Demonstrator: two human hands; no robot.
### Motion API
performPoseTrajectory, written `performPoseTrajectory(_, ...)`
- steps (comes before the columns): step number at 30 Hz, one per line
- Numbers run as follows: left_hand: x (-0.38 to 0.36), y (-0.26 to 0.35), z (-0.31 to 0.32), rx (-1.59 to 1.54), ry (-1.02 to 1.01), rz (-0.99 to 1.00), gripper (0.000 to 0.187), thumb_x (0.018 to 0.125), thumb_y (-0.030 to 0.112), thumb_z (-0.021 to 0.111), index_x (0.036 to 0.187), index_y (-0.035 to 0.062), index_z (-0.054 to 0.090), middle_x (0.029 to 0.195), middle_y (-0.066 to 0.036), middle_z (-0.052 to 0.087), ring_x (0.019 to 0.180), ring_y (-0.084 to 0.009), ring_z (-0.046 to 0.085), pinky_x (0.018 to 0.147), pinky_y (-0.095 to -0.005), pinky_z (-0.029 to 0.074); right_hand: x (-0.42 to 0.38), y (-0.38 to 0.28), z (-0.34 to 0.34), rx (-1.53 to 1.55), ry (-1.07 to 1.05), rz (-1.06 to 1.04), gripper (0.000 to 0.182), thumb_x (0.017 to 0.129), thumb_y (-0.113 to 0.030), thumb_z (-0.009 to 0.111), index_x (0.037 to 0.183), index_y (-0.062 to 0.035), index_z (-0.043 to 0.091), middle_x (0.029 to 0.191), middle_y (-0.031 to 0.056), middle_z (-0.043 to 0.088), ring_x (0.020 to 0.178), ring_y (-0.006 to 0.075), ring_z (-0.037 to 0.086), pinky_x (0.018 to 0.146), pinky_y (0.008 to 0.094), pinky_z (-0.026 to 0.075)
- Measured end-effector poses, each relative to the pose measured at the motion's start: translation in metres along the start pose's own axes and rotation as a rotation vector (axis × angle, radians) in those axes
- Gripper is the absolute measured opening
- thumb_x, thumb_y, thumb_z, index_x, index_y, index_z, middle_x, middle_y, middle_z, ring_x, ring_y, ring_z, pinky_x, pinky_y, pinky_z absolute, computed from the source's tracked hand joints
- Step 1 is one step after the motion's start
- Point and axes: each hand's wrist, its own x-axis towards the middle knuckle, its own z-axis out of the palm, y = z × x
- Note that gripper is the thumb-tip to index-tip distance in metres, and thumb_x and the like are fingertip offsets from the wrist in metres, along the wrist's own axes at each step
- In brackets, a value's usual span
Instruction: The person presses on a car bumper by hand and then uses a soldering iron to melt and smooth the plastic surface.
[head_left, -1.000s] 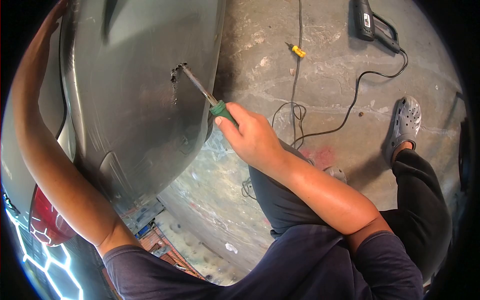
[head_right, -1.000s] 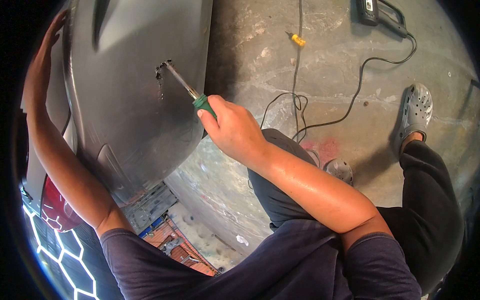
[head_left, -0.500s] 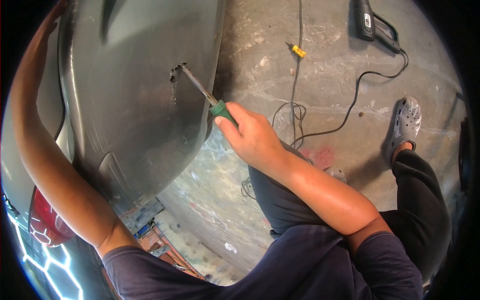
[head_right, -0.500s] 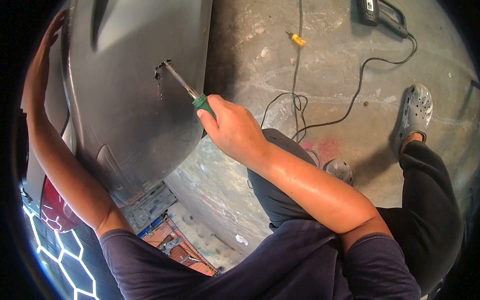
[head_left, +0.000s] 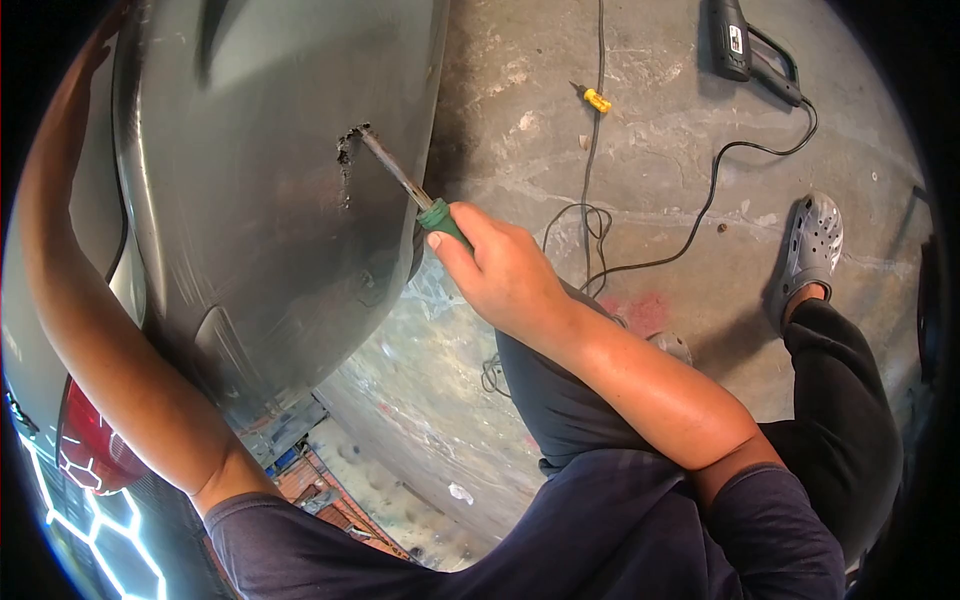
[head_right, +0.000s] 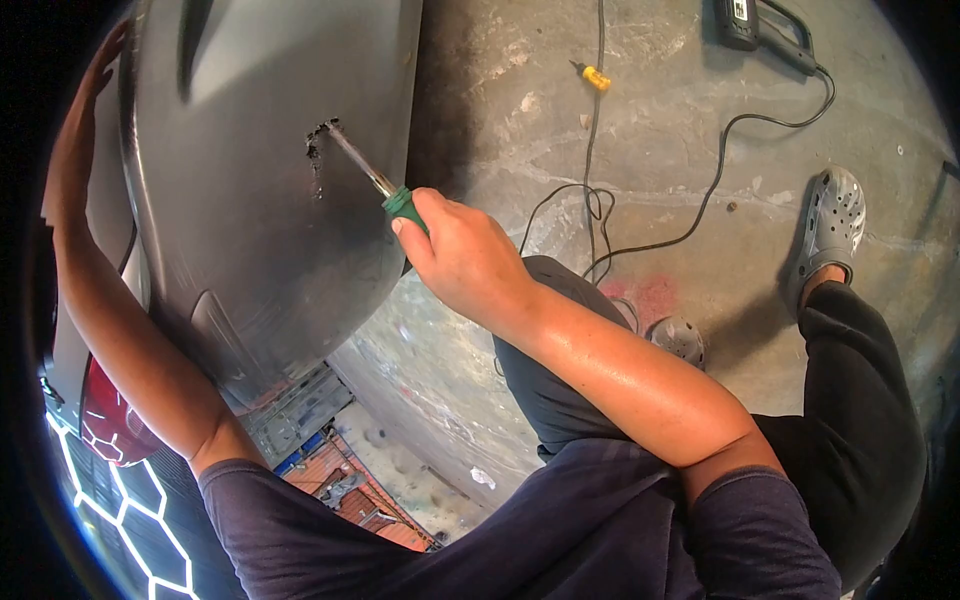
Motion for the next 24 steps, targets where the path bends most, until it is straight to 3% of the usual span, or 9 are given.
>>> performPoseTrajectory(3,0.000,0.000,0.000,0.006,0.005,0.000,0.052,0.103,0.043,0.064,0.131,-0.0009,0.065,0.107,-0.011,0.076,0.097,-0.0182,0.071,0.090,-0.0394,0.058,0.000,-0.002,0.000,0.000,-0.007,0.013,0.023,0.102,-0.020,0.062,0.106,0.0025,0.059,0.077,0.0225,0.063,0.069,0.0377,0.062,0.065,0.0430,0.048)
performPoseTrajectory(6,0.001,0.000,0.001,0.010,0.006,0.001,0.053,0.103,0.044,0.064,0.131,-0.0010,0.065,0.106,-0.011,0.076,0.096,-0.0183,0.071,0.090,-0.0393,0.058,0.001,-0.006,-0.003,-0.015,-0.035,0.017,0.023,0.103,-0.022,0.058,0.098,0.0008,0.056,0.082,0.0239,0.066,0.077,0.0450,0.066,0.069,0.0508,0.050)
performPoseTrajectory(15,0.006,-0.012,0.000,0.017,-0.021,0.053,0.056,0.102,0.047,0.064,0.130,-0.0010,0.066,0.105,-0.011,0.077,0.095,-0.0183,0.072,0.089,-0.0393,0.058,0.004,-0.008,-0.012,-0.056,-0.068,-0.026,0.024,0.103,-0.022,0.058,0.096,0.0015,0.055,0.081,0.0259,0.065,0.077,0.0470,0.065,0.068,0.0527,0.050)
performPoseTrajectory(20,0.013,0.010,-0.013,-0.148,-0.072,-0.185,0.053,0.103,0.046,0.063,0.130,0.0001,0.066,0.107,-0.013,0.077,0.098,-0.0197,0.073,0.091,-0.0403,0.059,0.006,-0.011,-0.019,-0.106,-0.093,-0.014,0.025,0.103,-0.022,0.059,0.096,0.0013,0.055,0.082,0.0258,0.066,0.079,0.0478,0.065,0.069,0.0537,0.050)
performPoseTrajectory(24,0.015,-0.016,-0.007,-0.185,-0.106,-0.095,0.052,0.103,0.044,0.063,0.131,0.0006,0.066,0.110,-0.014,0.076,0.102,-0.0210,0.073,0.094,-0.0403,0.059,0.009,-0.010,-0.026,-0.191,-0.123,-0.010,0.025,0.103,-0.023,0.059,0.096,0.0007,0.055,0.087,0.0253,0.067,0.084,0.0483,0.065,0.072,0.0543,0.049)
